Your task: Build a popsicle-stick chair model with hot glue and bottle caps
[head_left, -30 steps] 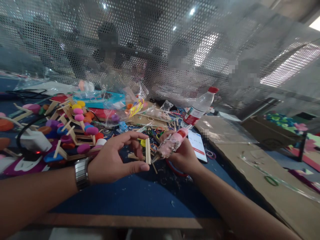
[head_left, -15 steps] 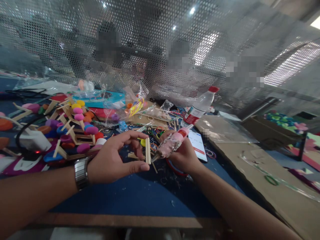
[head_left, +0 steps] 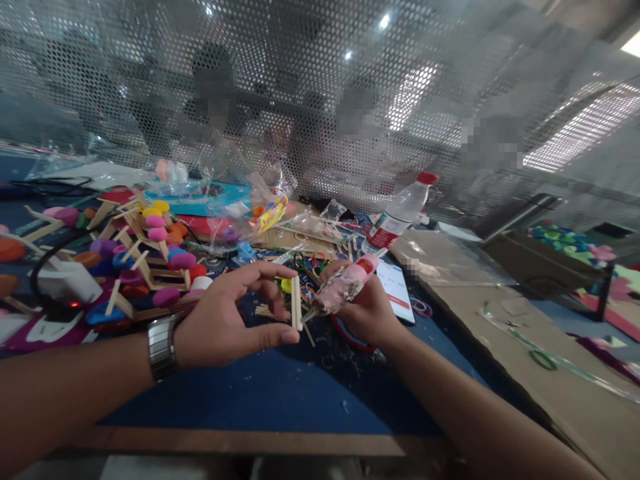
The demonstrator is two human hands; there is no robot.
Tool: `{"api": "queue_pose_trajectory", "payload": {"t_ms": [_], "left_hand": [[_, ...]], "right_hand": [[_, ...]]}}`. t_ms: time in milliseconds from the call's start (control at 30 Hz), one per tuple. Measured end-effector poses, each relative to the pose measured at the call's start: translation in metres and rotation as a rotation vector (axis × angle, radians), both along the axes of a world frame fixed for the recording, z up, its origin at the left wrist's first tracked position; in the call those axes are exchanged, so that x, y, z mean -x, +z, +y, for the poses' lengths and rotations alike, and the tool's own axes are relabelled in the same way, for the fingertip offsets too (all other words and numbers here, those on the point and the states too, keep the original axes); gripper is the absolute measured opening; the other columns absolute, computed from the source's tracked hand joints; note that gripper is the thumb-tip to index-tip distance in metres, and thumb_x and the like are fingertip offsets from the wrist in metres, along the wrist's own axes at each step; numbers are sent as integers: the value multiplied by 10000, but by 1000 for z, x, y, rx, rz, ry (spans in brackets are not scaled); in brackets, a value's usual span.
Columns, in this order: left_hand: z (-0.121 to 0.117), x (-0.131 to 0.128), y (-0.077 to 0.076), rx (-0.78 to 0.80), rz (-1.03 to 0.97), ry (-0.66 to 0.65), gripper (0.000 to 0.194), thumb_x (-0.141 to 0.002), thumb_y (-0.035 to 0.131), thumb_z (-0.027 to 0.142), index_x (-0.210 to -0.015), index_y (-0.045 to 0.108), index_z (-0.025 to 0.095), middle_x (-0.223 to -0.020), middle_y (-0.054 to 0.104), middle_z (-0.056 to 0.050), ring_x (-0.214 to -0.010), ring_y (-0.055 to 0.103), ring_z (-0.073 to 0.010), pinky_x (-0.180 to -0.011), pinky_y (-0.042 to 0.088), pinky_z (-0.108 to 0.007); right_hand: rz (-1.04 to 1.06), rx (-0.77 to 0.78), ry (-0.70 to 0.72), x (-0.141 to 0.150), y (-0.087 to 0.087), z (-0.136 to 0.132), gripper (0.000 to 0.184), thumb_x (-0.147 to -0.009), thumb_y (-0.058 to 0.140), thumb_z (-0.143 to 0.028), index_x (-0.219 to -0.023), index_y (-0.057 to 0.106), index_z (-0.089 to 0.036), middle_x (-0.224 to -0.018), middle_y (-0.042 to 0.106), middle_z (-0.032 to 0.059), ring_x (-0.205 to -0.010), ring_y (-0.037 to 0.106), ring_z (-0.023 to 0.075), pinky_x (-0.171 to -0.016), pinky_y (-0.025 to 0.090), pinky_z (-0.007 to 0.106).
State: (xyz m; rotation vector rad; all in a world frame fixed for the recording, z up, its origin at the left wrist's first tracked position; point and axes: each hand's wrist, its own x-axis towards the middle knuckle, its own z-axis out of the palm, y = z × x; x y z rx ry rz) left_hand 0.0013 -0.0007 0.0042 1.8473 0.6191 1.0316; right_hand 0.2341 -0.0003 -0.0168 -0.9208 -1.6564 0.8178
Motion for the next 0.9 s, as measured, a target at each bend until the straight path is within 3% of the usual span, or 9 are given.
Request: {"api": "queue_pose_trajectory", "payload": {"t_ms": [400, 900], "left_hand": [[0, 1, 1, -16, 24, -3, 547, -717, 846, 279, -1187, 588, 166, -770, 694, 7, -725, 676, -155, -761, 531, -294], [0, 2, -1, -11, 5, -15, 566, -710, 855, 277, -1201, 601, 154, -780, 679, 5, -733, 669, -147, -739, 527, -270]], "right_hand": [[-31, -9, -30, -2, -2, 1, 215, -695, 758, -316, -695, 563, -227, -657, 588, 10, -632, 527, 180, -571, 467, 324], [17, -44, 6, 0, 2, 0, 115, -678, 708, -182, -683, 603, -229, -672, 609, 10, -621, 545, 176, -570, 468, 321]]}}
